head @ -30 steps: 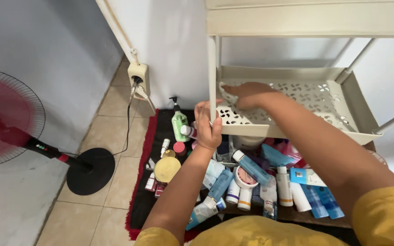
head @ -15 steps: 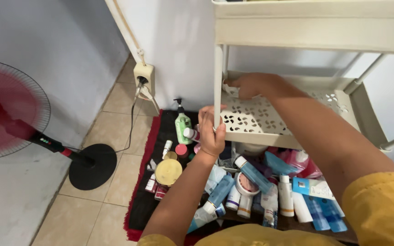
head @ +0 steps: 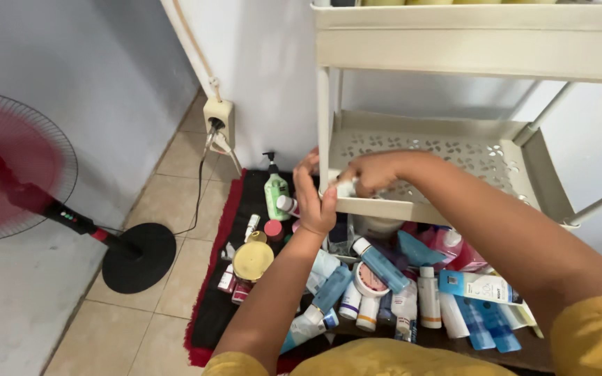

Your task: The person wipes a tier of a plastic storage rack with a cloth, then picks up and wipes several cosmetic jars and bottles one at a time before placing them back on the shelf.

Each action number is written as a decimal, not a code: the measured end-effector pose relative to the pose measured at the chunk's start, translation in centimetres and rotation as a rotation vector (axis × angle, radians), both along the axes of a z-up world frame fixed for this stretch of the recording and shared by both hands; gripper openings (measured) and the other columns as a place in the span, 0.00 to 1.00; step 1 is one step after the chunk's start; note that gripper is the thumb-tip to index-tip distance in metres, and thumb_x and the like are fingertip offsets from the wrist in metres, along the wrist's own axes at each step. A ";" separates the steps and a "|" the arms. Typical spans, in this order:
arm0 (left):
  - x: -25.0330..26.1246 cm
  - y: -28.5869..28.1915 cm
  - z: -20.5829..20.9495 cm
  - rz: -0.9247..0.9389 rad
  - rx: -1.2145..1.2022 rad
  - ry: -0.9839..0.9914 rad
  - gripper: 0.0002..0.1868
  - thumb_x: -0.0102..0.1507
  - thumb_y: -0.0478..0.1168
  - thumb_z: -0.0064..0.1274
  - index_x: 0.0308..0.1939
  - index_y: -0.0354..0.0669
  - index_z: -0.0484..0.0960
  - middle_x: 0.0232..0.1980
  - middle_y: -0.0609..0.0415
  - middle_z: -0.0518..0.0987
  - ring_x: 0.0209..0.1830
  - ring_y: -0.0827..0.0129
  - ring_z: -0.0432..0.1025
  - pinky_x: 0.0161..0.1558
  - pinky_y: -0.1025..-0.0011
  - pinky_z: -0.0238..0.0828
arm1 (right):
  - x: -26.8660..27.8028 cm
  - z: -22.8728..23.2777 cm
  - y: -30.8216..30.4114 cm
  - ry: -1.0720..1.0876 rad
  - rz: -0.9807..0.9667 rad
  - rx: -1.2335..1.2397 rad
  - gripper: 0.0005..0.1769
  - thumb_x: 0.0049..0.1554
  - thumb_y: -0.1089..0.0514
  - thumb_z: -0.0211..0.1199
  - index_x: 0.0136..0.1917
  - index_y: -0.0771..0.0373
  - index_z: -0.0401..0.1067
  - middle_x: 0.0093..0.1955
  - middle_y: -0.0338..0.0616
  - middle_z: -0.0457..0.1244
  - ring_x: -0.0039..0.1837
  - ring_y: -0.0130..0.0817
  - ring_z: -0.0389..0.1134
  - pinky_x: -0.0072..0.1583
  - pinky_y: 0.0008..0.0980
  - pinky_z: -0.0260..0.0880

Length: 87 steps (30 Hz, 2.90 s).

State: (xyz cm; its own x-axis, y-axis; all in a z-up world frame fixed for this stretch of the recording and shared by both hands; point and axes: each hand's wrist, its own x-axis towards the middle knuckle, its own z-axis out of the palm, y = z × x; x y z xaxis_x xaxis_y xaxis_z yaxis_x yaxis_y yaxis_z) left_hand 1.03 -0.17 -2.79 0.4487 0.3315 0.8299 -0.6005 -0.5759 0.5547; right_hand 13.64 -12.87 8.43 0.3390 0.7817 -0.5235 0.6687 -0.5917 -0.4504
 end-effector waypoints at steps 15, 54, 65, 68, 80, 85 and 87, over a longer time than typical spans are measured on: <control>0.3 -0.1 -0.7 -0.015 -0.041 0.025 0.35 0.69 0.56 0.44 0.68 0.28 0.65 0.64 0.36 0.70 0.64 0.49 0.68 0.68 0.58 0.64 | 2.2 -5.1 0.1 -0.326 0.160 0.457 0.21 0.47 0.60 0.63 0.54 0.63 0.80 0.62 0.52 0.64 0.64 0.50 0.65 0.66 0.41 0.63; -1.1 -0.3 1.6 0.032 0.065 0.084 0.20 0.68 0.53 0.40 0.46 0.39 0.75 0.57 0.43 0.75 0.56 0.46 0.68 0.62 0.55 0.62 | 6.5 -5.2 -11.7 -0.781 -0.481 -0.243 0.22 0.65 0.53 0.49 0.66 0.59 0.75 0.68 0.56 0.66 0.67 0.55 0.67 0.67 0.54 0.64; -0.1 2.4 2.9 -0.035 0.284 0.065 0.16 0.59 0.48 0.55 0.41 0.38 0.81 0.68 0.39 0.73 0.70 0.43 0.64 0.72 0.49 0.54 | 9.0 -5.1 -20.2 -0.835 -0.569 -0.837 0.21 0.59 0.44 0.60 0.61 0.49 0.82 0.60 0.34 0.74 0.61 0.35 0.74 0.55 0.41 0.65; -0.4 2.3 2.5 -0.157 0.179 0.111 0.12 0.60 0.44 0.56 0.36 0.38 0.77 0.62 0.42 0.76 0.70 0.44 0.68 0.69 0.52 0.62 | 9.6 -4.7 -21.1 -0.882 -0.601 -0.739 0.19 0.59 0.49 0.60 0.61 0.48 0.81 0.62 0.33 0.71 0.60 0.35 0.73 0.49 0.43 0.67; -0.4 1.6 2.5 -0.166 0.129 0.078 0.08 0.61 0.39 0.54 0.33 0.38 0.74 0.49 0.46 0.76 0.67 0.45 0.72 0.65 0.54 0.68 | 11.0 -2.6 -20.6 -0.884 -0.606 -0.733 0.21 0.61 0.46 0.58 0.64 0.51 0.79 0.63 0.39 0.70 0.59 0.40 0.73 0.46 0.46 0.65; -0.2 1.4 2.4 -0.155 0.120 0.026 0.09 0.63 0.41 0.51 0.36 0.38 0.75 0.49 0.47 0.76 0.66 0.45 0.72 0.65 0.53 0.67 | 5.5 -2.7 -19.0 -0.743 -0.584 -0.862 0.22 0.55 0.44 0.67 0.62 0.47 0.81 0.62 0.35 0.71 0.56 0.36 0.75 0.49 0.40 0.69; -0.1 1.0 2.2 -0.195 0.060 0.043 0.09 0.64 0.41 0.49 0.37 0.37 0.74 0.47 0.48 0.76 0.67 0.45 0.73 0.66 0.53 0.68 | 3.4 -2.1 -18.8 -0.632 -0.601 -0.901 0.24 0.54 0.43 0.69 0.63 0.46 0.79 0.63 0.37 0.70 0.58 0.38 0.74 0.51 0.42 0.73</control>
State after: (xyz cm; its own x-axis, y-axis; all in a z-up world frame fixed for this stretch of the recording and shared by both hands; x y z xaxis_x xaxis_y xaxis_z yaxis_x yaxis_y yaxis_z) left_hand 0.91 0.84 -0.62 0.5351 0.1855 0.8242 -0.6803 -0.4838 0.5506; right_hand 17.08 -31.65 6.31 0.9037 -0.1336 -0.4067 0.1383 -0.8079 0.5728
